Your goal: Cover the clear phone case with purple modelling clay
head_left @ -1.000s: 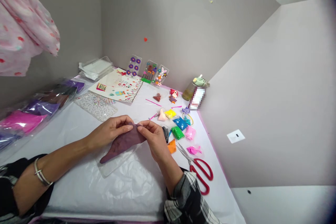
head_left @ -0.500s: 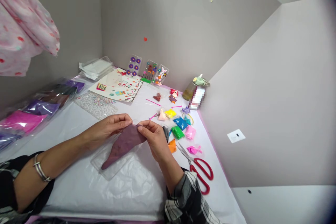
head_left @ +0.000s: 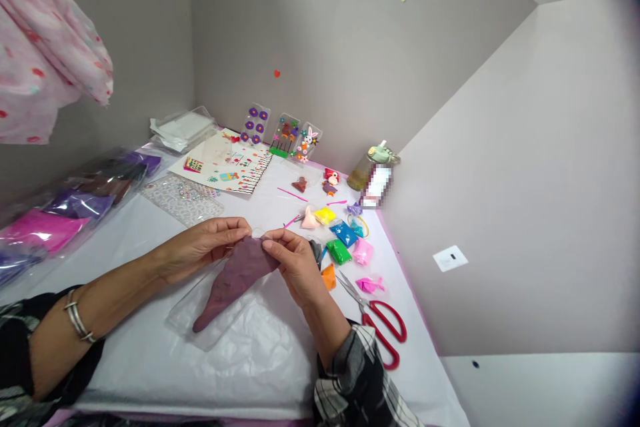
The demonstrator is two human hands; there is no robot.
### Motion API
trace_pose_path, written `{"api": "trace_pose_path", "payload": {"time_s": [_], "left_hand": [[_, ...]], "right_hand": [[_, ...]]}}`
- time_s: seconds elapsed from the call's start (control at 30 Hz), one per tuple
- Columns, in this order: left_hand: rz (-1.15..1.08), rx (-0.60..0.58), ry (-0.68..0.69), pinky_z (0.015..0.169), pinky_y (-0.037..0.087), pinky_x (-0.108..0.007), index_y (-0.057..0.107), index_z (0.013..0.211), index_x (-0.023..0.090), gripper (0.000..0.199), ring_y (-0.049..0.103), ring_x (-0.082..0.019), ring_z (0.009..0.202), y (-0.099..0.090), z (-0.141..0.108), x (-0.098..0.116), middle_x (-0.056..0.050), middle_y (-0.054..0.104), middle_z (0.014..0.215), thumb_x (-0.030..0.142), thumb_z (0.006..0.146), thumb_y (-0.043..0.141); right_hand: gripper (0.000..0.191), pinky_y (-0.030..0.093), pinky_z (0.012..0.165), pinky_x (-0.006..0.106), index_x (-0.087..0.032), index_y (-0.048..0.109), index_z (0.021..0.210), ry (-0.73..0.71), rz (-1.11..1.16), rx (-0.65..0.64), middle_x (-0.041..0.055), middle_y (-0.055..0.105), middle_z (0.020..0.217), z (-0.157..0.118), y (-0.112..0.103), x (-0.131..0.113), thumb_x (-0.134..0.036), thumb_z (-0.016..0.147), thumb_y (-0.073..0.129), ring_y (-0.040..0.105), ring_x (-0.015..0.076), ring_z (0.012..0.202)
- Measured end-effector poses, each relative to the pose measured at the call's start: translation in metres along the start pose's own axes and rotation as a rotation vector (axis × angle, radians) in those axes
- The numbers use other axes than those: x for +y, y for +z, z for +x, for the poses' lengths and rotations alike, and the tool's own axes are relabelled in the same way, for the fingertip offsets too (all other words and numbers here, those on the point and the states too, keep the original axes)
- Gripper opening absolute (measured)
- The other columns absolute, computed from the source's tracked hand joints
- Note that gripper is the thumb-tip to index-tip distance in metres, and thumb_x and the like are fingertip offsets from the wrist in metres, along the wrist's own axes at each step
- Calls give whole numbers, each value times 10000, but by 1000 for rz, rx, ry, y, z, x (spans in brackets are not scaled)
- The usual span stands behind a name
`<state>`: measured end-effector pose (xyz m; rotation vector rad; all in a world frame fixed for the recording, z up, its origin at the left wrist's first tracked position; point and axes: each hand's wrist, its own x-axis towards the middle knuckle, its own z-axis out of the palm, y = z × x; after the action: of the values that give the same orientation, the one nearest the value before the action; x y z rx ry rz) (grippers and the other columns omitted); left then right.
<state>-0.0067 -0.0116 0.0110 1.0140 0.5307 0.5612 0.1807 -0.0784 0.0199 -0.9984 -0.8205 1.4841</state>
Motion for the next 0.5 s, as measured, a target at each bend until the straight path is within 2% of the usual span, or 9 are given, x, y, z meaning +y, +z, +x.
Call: {"api": "trace_pose_path", "payload": {"time_s": [0.33,0.5], "left_hand": [[65,14,-21,661,419,-192,674,829,182,259,467,-122,712,2,-3,5,20,550,786,410,850,795],[35,-6,27,659,419,-199,658,798,180,303,463,-134,726,3,-3,4,14,540,792,456,903,723]], "right_hand": [[285,404,598,211,-172,770,763,12,3,7,-25,701,663,0,-1,-2,-355,613,927,549,88,583],[291,409,602,217,-176,764,764,3,-11,6,-28,700,665,-1,0,-3,-368,617,926,547,92,585]]}}
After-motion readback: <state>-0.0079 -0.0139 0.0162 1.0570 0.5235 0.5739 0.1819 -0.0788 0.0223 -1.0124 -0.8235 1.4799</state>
